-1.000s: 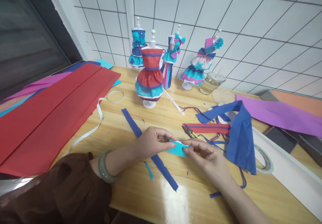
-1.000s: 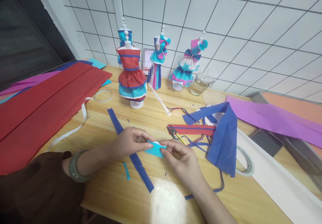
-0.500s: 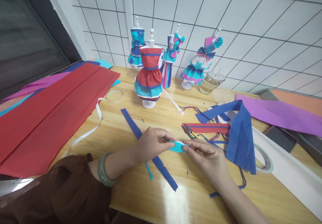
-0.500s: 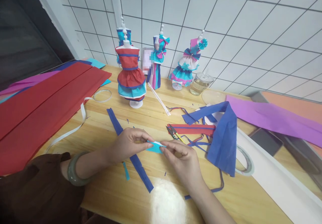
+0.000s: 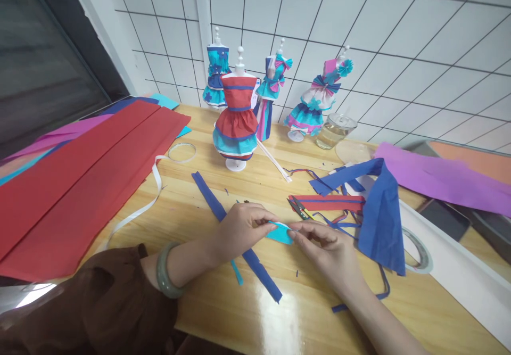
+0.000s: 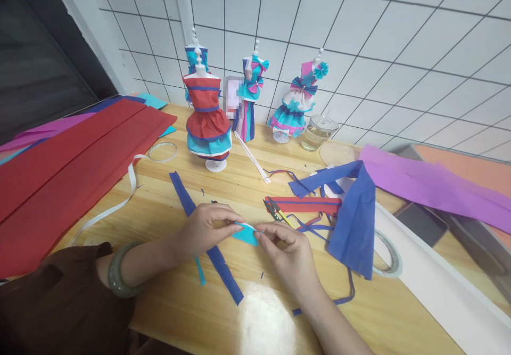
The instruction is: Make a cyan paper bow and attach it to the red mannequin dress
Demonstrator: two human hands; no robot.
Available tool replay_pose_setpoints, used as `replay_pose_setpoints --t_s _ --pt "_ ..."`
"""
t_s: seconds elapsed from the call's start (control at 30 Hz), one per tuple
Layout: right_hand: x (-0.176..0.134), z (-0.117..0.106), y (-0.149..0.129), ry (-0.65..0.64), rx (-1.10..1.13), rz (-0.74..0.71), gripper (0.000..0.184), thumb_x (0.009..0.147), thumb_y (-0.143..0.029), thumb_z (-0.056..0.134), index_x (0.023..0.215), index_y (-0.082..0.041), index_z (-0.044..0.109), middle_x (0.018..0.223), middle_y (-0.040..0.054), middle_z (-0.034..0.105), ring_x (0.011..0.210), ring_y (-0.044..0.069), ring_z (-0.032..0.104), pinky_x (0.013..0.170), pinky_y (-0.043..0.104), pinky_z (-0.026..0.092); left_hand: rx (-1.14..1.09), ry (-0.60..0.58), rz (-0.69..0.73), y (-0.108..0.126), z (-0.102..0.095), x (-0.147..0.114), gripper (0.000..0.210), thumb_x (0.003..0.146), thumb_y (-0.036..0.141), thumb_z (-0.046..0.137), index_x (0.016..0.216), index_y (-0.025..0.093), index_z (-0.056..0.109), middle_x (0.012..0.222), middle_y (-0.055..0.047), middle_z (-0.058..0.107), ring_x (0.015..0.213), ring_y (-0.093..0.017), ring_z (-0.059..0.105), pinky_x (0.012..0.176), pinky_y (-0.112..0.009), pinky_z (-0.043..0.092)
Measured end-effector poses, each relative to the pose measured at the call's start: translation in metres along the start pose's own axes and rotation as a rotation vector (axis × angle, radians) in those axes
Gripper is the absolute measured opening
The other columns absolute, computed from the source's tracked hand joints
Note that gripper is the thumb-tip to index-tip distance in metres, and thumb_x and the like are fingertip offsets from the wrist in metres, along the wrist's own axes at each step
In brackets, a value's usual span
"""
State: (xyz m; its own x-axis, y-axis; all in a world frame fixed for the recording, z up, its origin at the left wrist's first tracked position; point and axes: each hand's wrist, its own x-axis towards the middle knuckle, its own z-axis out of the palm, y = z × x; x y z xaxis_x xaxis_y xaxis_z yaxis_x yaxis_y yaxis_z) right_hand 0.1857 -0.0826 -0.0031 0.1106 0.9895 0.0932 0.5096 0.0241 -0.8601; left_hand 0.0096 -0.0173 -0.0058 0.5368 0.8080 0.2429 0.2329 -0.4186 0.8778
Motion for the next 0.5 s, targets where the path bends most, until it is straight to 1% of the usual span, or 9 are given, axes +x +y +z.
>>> replay_pose_setpoints --t_s 0.13,0.27,0.33,0.4,0.47,0.5 --pt "-0.0002 0.0001 0.0018 -0.047 0.037 0.03 0.017 0.074 -0.031 0.06 0.08 -0.017 0.068 0.063 0.0025 0.062 0.054 0.014 0.052 0.05 0.025 0.041 0.058 -0.037 0.008 -0.0026 -0.0008 0.0 0.012 0.073 0.021 0.058 0.077 0.016 0.068 0.07 -0.003 0.063 0.066 -0.012 0.055 0.063 -0.022 0.042" --pt "0.0003 0.0004 0.0032 -0.058 0.076 0.024 0.017 0.074 -0.032 0.06 0.079 -0.017 0.066 0.058 0.0006 0.056 0.054 0.014 0.048 0.05 0.025 0.039 0.047 -0.062 -0.004 -0.0027 -0.0021 0.0005 0.011 0.074 0.02 0.057 0.076 0.015 0.067 0.07 -0.003 0.063 0.065 -0.012 0.055 0.063 -0.022 0.042" --pt "0.0006 0.0006 0.0038 -0.053 0.104 0.0 0.015 0.074 -0.032 0.061 0.077 -0.017 0.066 0.062 0.0013 0.056 0.055 0.013 0.048 0.05 0.024 0.039 0.027 -0.066 0.004 -0.0021 -0.0026 0.001 0.011 0.074 0.02 0.057 0.075 0.015 0.066 0.071 -0.003 0.063 0.067 -0.012 0.056 0.064 -0.022 0.043" --pt "0.0008 0.0005 0.0045 -0.06 0.132 -0.002 0.015 0.073 -0.032 0.062 0.077 -0.018 0.065 0.065 0.0024 0.057 0.056 0.014 0.049 0.051 0.025 0.04 -0.007 -0.062 0.021 -0.0015 -0.003 0.0013 0.01 0.073 0.02 0.057 0.075 0.016 0.066 0.077 -0.004 0.064 0.073 -0.013 0.057 0.07 -0.023 0.044" --pt "0.0006 0.0001 0.005 -0.078 0.153 0.032 0.016 0.074 -0.033 0.061 0.079 -0.018 0.065 0.063 0.0021 0.057 0.056 0.014 0.049 0.051 0.025 0.04 -0.054 -0.065 0.005 -0.001 -0.0034 0.0011 0.01 0.073 0.019 0.057 0.075 0.015 0.066 0.081 -0.005 0.066 0.078 -0.014 0.058 0.074 -0.024 0.044" --pt "0.0004 -0.0003 0.0051 -0.091 0.164 0.056 0.017 0.074 -0.033 0.061 0.079 -0.018 0.065 0.06 0.0014 0.057 0.055 0.014 0.049 0.05 0.026 0.04 -0.082 -0.076 -0.027 -0.0008 -0.0036 0.0008 0.01 0.073 0.02 0.057 0.076 0.015 0.065 0.081 -0.005 0.066 0.077 -0.014 0.059 0.073 -0.024 0.044"
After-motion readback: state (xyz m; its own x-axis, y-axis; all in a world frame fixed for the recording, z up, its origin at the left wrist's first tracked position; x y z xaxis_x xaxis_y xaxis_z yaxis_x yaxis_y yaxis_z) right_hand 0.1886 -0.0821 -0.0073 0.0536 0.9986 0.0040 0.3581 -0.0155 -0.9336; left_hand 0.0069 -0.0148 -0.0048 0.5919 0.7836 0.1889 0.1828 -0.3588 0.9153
